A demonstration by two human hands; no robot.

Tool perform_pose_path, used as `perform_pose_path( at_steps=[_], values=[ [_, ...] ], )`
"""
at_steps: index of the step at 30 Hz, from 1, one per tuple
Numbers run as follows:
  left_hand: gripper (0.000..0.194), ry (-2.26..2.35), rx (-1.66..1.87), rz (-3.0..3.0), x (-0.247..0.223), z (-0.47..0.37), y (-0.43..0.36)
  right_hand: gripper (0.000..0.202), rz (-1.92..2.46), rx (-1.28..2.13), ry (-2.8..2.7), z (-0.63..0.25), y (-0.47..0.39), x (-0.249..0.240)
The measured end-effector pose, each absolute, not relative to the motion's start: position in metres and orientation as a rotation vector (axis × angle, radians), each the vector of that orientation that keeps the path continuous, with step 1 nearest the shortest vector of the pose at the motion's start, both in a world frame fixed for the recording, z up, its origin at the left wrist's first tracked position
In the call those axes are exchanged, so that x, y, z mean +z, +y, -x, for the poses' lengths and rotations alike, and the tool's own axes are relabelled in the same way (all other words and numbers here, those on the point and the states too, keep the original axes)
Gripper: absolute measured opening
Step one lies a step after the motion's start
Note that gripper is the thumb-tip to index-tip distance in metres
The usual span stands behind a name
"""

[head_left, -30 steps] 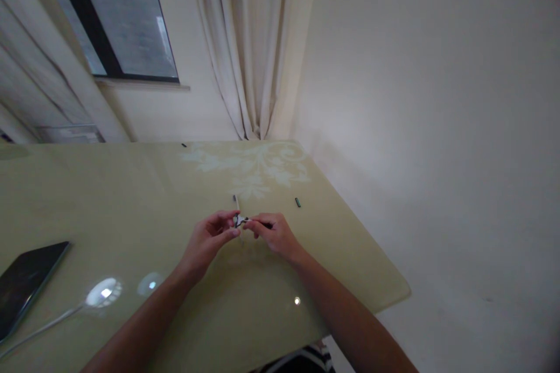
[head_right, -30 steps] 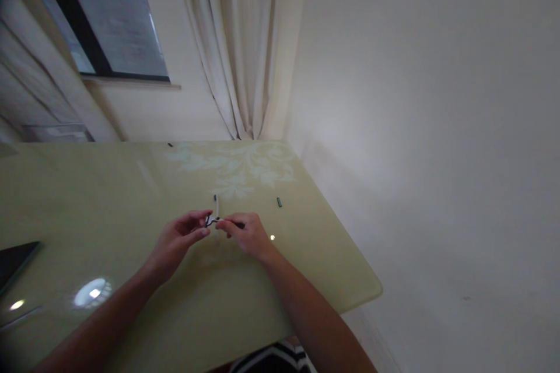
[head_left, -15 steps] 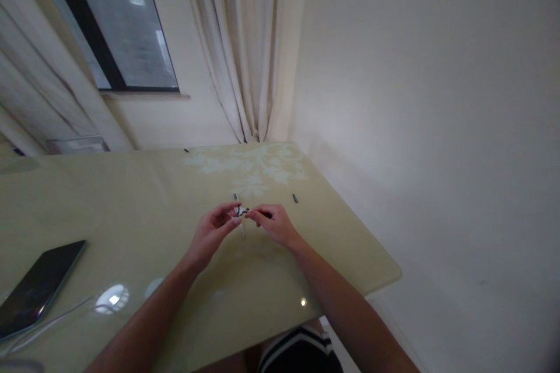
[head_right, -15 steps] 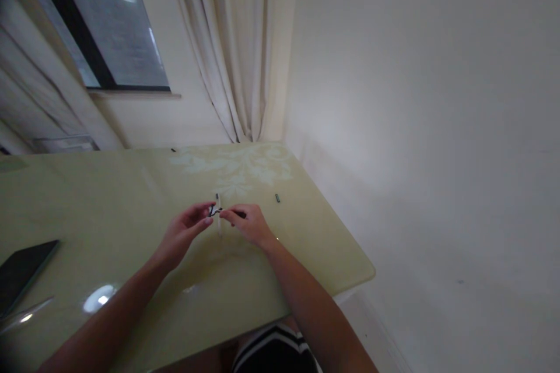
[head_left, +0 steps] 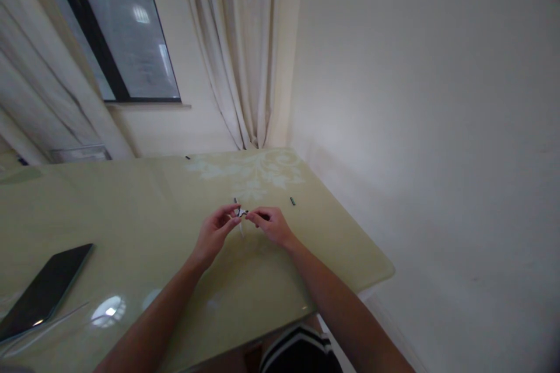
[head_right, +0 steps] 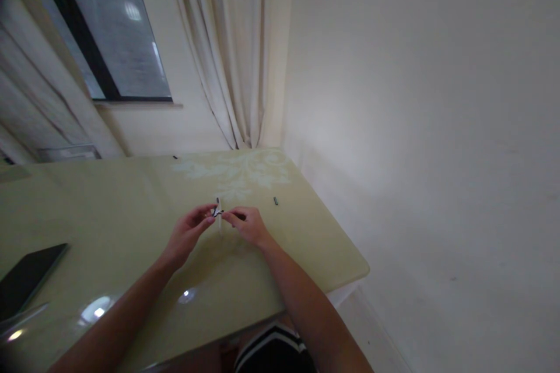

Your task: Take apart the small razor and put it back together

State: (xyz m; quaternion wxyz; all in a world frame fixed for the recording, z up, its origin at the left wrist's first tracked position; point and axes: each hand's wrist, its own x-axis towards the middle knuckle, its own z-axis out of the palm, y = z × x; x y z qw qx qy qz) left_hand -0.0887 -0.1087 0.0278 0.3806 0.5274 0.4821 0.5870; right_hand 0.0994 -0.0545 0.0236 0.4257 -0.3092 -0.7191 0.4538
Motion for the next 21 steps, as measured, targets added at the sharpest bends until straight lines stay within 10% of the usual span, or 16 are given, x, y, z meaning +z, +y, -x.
perform_pose_path(
  at_steps=[21],
  values=[
    [0.036, 2.225, 0.461, -2.204, 0.007, 0.083, -0.112, 0.012, 1.789, 0.358, -1.432, -0.214, 0.023, -0.009]
  ],
)
